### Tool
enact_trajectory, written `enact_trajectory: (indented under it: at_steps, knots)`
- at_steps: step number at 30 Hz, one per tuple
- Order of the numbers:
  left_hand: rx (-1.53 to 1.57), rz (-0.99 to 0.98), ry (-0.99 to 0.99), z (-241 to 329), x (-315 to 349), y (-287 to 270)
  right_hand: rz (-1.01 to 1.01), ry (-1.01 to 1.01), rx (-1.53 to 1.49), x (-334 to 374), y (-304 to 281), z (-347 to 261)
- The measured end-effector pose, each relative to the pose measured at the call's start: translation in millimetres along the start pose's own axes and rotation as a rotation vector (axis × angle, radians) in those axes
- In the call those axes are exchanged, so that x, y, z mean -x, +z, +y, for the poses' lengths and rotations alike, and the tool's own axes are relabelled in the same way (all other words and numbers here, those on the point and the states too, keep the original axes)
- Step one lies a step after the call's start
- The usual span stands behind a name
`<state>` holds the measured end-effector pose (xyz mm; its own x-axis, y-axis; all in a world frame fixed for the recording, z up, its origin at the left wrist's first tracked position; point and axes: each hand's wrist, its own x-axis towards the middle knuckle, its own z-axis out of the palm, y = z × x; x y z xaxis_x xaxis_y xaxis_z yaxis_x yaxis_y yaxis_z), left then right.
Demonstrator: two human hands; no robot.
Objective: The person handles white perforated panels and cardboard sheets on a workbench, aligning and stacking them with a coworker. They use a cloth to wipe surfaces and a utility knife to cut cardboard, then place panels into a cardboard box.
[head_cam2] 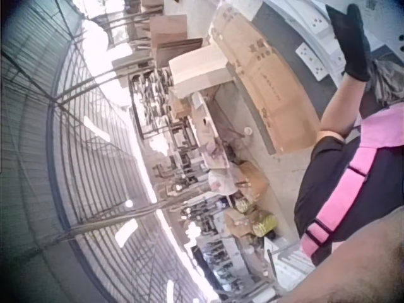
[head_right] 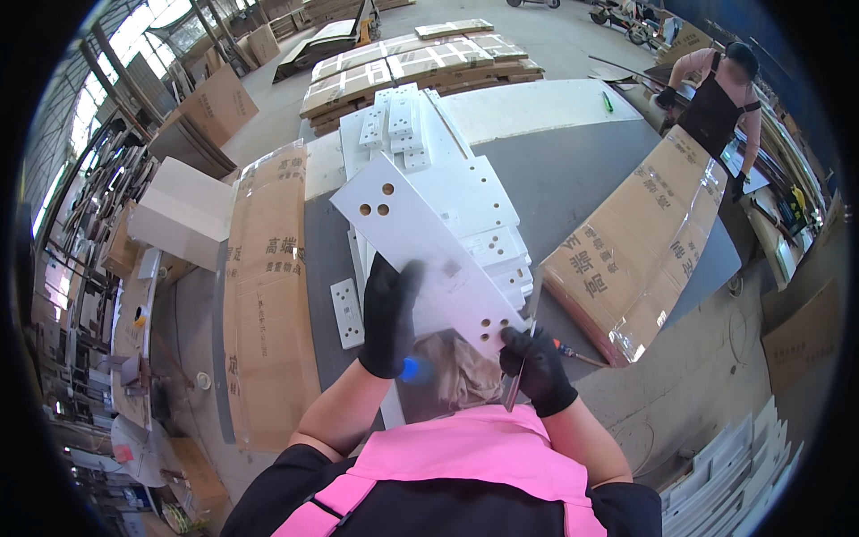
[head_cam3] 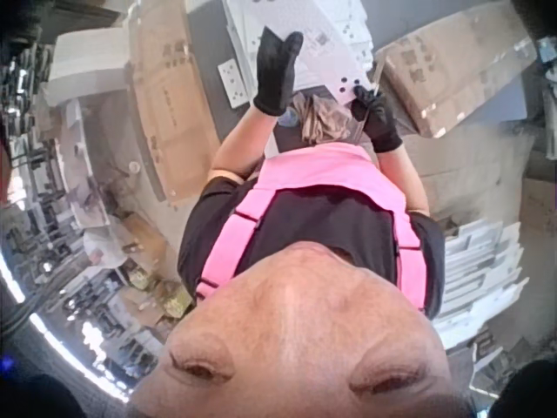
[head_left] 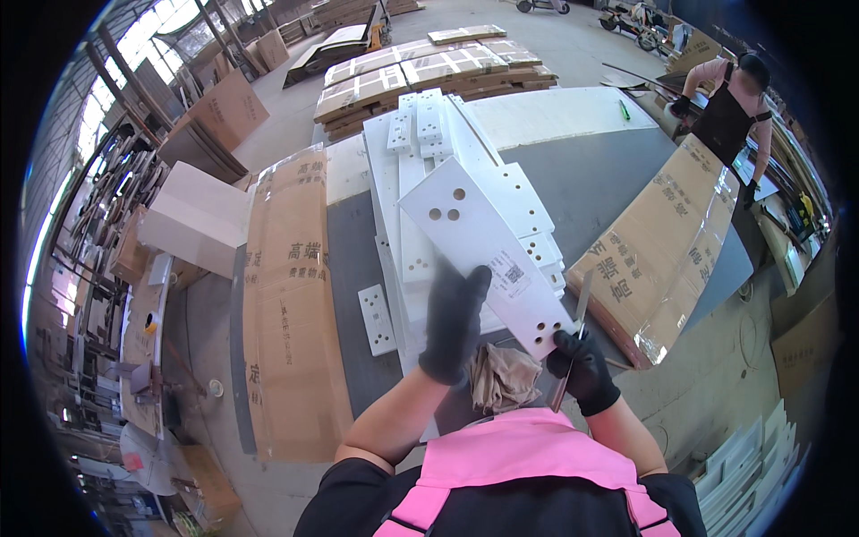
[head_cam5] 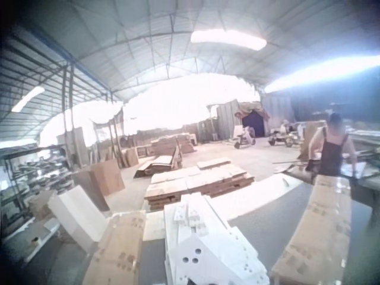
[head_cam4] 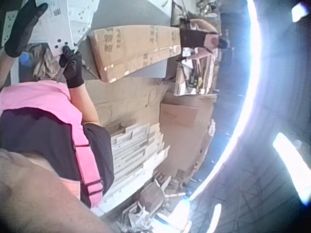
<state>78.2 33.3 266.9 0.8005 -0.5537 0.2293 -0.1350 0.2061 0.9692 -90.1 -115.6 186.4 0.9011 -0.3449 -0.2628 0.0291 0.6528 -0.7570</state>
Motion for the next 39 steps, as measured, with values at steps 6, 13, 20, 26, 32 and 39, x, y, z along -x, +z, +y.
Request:
enact_trajectory:
  at_steps: [6,13,20,26,32,39]
  knots:
    - [-0.225,-0.301,0.167,-5,-81,-38,0.033,-0.088,0.187,0,-31,-15]
    - [-0.910,-0.857,0.124,-59,-186,-31,0.205,-0.014,0.309,14,-89,-35]
    - [-1.056,-0.709,0.347,-137,-215,-8,0.195,-0.072,0.466,-21,-105,-59]
    - [-1.124,-0.330,0.511,-169,-177,-1,0.248,-0.325,1.262,-114,-113,-83]
    - [-1.146,-0.263,0.513,-166,-175,2,0.050,-0.664,1.714,-210,-77,-100]
    - [-1.134,-0.239,0.549,-169,-174,0,0.016,-0.517,1.836,-217,-64,-100]
